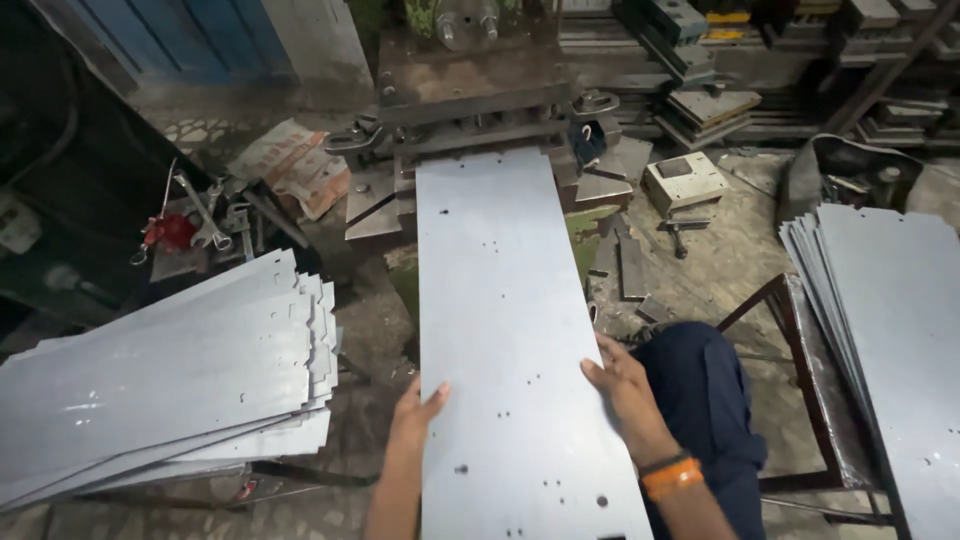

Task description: Feeding metal plates into a stamping press machine and stacking them.

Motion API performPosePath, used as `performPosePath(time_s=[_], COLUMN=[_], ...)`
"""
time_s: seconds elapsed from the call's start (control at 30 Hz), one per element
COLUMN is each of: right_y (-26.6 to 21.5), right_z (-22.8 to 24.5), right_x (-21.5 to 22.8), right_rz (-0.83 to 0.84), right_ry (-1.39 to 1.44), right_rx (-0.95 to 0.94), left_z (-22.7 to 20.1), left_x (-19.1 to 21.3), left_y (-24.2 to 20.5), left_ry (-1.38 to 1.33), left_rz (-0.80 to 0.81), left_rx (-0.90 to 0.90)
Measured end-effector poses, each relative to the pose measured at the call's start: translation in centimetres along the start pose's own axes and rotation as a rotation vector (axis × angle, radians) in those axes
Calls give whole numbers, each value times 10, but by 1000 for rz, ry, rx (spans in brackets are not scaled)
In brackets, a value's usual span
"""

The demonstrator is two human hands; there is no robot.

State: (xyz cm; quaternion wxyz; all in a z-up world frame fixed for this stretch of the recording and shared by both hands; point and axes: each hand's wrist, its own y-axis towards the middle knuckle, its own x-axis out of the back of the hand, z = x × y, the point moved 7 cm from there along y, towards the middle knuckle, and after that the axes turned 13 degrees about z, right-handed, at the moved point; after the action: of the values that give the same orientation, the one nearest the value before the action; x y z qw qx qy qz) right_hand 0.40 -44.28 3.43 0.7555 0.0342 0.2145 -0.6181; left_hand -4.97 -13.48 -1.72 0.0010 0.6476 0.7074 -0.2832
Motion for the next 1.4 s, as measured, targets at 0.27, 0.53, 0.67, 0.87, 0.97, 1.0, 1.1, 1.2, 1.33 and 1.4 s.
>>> performPosePath(time_s=[0.27, 0.53, 0.67, 0.87, 0.97, 1.0, 1.1, 1.2, 1.33, 1.4], right_y=[-50, 48, 103, 93, 108, 114, 123, 158, 211, 205], right_z=[-25, -35, -64, -16, -29, -40, -69, -152, -273, -297], right_x=[18, 37, 77, -38, -113, -139, -210, -248, -265, -278], right_rz=[-63, -104, -154, -98, 119, 216, 472, 574, 474, 362], right_ry=[-27, -227, -654, -1022, -878, -837, -690, -515, -547, -559], right_rx=[-44, -67, -98, 129, 217, 225, 190, -7, -392, -534], left_z=[34, 16, -20, -44, -82, -99, -123, -32, -58, -49], left_x=[-4, 25, 23, 84, 129, 143, 227, 311, 213, 204], left_y=[-44, 43, 33, 17, 23, 23, 56, 131, 86, 83], left_ry=[-10, 211, 547, 725, 894, 1007, 1364, 1848, 1552, 1343], left_rz=[20, -42, -189, -439, -582, -664, -825, -915, -577, -377], left_rx=[-37, -115, -186, -258, -362, -438, -230, -55, 112, 179])
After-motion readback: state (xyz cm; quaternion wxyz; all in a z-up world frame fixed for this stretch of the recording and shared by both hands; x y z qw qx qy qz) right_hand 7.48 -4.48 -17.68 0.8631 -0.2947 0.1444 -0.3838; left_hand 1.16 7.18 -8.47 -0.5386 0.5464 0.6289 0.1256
